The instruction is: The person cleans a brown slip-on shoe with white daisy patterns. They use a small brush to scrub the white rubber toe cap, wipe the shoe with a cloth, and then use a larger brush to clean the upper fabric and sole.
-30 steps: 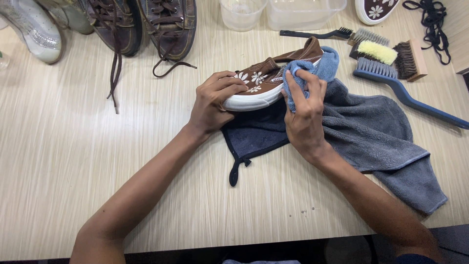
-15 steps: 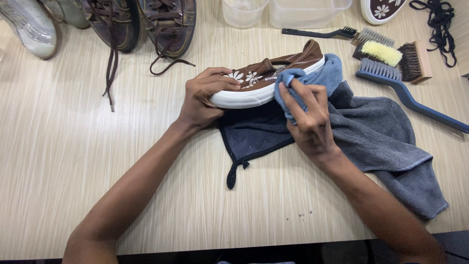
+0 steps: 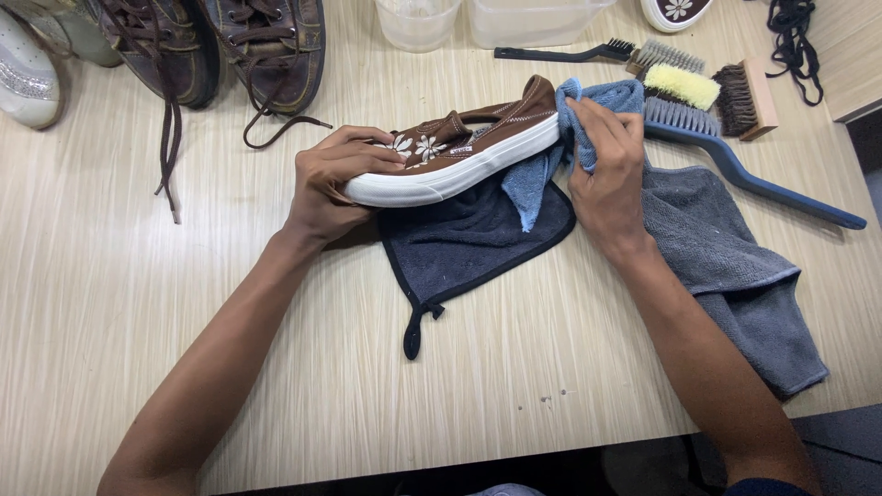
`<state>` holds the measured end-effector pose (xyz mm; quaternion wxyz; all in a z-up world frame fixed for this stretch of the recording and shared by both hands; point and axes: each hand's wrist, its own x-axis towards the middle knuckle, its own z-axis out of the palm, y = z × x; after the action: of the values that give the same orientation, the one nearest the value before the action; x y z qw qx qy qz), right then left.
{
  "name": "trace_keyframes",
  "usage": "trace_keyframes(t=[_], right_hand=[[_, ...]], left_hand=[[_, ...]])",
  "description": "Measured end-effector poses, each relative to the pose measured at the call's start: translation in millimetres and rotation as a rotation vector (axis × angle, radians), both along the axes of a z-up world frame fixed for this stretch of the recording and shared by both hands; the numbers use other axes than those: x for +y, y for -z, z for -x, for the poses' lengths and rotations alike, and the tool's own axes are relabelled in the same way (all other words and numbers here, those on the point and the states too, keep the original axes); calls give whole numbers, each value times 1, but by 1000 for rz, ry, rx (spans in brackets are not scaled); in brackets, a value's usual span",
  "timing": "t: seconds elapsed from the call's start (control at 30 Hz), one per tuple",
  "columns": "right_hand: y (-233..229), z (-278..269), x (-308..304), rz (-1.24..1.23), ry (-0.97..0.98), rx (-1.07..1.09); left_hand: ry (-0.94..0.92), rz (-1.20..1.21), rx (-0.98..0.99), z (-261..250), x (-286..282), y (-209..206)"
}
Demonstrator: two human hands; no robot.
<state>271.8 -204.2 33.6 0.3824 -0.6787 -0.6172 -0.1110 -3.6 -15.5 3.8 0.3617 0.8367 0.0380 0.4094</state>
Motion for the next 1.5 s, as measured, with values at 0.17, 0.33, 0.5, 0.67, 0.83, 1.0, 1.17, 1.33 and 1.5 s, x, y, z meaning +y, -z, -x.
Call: trace_keyframes(t=[0.17,0.33,0.5,0.67,0.83,1.0,1.17,1.33,1.5], right_hand=[[12,-30,1,43,-64,239],[11,-50,-1,107,-119,473],[-3,-52,0,165,-131,874],[13,-52,-4,17,-274,1134],[21,-42,-5,-51,-348,1001],[11,-37,-9,-97,-376,821],[15,1,-6,43,-469,513],[19,40,-8,118,-557,307],[26,62,-10,160,-637,169]], left_hand=[[21,5,14,4,0,-4],[14,-48,-9,-3,-16,-11],[-25,-296,-162,-16,-32,-10],[-177,-68,-123,-18,-29,-8],[-190,270,-75,-18,-28,-4],[16,826,-182,-16,-12,19],[239,1455,-367,-31,-30,8],[45,1563,-492,-33,-38,-21],[14,1587,-601,-48,-40,-4]])
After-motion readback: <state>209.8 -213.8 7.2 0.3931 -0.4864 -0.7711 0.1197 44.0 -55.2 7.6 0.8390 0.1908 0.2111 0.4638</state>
